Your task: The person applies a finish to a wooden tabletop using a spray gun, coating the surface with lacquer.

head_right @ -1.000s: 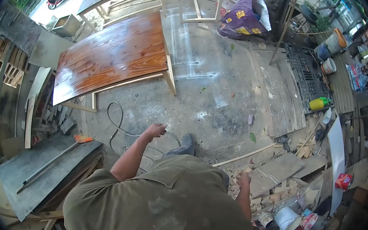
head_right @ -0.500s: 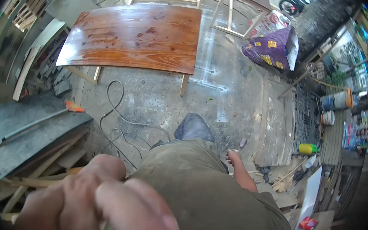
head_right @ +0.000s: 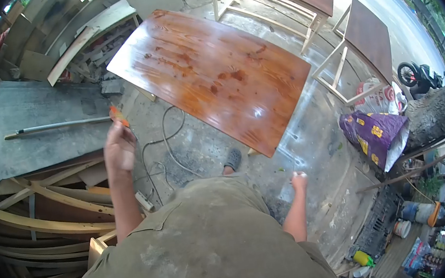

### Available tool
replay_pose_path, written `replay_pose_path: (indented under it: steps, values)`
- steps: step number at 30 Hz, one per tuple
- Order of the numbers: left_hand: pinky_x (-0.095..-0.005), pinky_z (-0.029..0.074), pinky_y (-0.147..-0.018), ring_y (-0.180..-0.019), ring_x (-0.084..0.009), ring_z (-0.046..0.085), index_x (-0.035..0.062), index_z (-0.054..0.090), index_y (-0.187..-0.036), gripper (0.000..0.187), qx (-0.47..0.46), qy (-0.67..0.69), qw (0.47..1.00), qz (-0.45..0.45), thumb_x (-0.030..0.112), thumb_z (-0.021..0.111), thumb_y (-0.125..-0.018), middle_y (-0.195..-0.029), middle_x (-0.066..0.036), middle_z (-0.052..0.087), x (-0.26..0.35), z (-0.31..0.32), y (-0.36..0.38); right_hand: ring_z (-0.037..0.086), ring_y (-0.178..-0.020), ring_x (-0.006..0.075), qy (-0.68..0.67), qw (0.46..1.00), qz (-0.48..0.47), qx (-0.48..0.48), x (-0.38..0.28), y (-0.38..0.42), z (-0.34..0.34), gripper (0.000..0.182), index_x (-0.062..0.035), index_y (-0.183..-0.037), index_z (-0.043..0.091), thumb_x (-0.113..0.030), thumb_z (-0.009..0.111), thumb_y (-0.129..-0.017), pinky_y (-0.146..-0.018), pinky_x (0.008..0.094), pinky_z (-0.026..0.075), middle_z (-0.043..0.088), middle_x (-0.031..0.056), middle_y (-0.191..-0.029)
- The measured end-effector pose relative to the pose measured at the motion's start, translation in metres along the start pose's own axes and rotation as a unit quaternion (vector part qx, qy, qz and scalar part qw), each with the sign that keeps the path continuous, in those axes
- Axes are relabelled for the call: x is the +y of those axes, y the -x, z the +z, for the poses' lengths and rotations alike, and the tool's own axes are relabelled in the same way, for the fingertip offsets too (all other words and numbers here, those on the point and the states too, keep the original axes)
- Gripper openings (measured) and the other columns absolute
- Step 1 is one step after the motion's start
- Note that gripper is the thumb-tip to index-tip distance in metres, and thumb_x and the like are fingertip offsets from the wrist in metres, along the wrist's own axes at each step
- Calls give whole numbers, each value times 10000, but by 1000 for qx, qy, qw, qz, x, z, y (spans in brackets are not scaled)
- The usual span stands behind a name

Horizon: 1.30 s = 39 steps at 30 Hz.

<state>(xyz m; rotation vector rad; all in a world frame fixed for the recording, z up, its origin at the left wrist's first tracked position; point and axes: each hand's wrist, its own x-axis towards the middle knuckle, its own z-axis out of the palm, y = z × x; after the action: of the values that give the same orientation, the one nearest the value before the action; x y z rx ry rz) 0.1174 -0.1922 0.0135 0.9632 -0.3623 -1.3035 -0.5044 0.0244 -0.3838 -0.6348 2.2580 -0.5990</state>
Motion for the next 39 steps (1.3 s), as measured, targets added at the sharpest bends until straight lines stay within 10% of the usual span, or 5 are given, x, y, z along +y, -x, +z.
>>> replay_pose_path:
  steps: [3, 11, 19, 25, 39]
  values:
    - [-241, 514, -708, -743, -96, 617, 126, 678, -1076, 86, 98, -90, 980, -149, 192, 691, -1022, -845, 38, 652, -99, -114, -89, 664, -578, 215, -39, 993, -18, 112, -73, -41, -26, 295, 6, -848, 678, -239, 664, -1011, -536, 393, 511, 694, 132, -693]
    - [-381, 515, -755, -812, -201, 649, 146, 699, -1036, 461, 237, -84, 902, -351, 544, 471, -1091, -889, -18, 675, -197, -150, -145, 667, -710, 335, 21, 972, -225, 70, -334, -38, -13, 418, 29, -873, 692, -364, 673, -1015, -721, 466, 516, 689, 214, -771]
    - [-473, 465, -1017, -1139, -278, 595, 78, 571, -1414, 763, 294, -107, 885, -345, 711, 361, -1044, -1318, -125, 596, -206, -175, -322, 695, -849, 396, 71, 941, -332, 10, -590, -134, 95, 460, 11, -910, 699, -433, 655, -1023, -775, 462, 528, 721, 236, -891]
    - [-516, 204, -1261, -1493, -340, 379, 40, 296, -1632, 961, 302, -41, 898, -316, 777, 296, -1016, -1619, -154, 382, -186, -186, -409, 684, -1099, 413, 190, 922, -337, 24, -742, -286, 171, 535, -9, -1113, 739, -522, 637, -1002, -947, 471, 534, 722, 263, -1153]
    - [-497, 450, -1069, -1213, -272, 560, 76, 581, -1351, 816, 324, 36, 868, -374, 768, 298, -1023, -1351, -97, 575, -163, -201, -437, 488, -1409, 452, 332, 913, -174, -159, -779, -420, 256, 899, -4, -1424, 606, -728, 230, -1047, -1190, 511, 380, 527, 272, -1511]
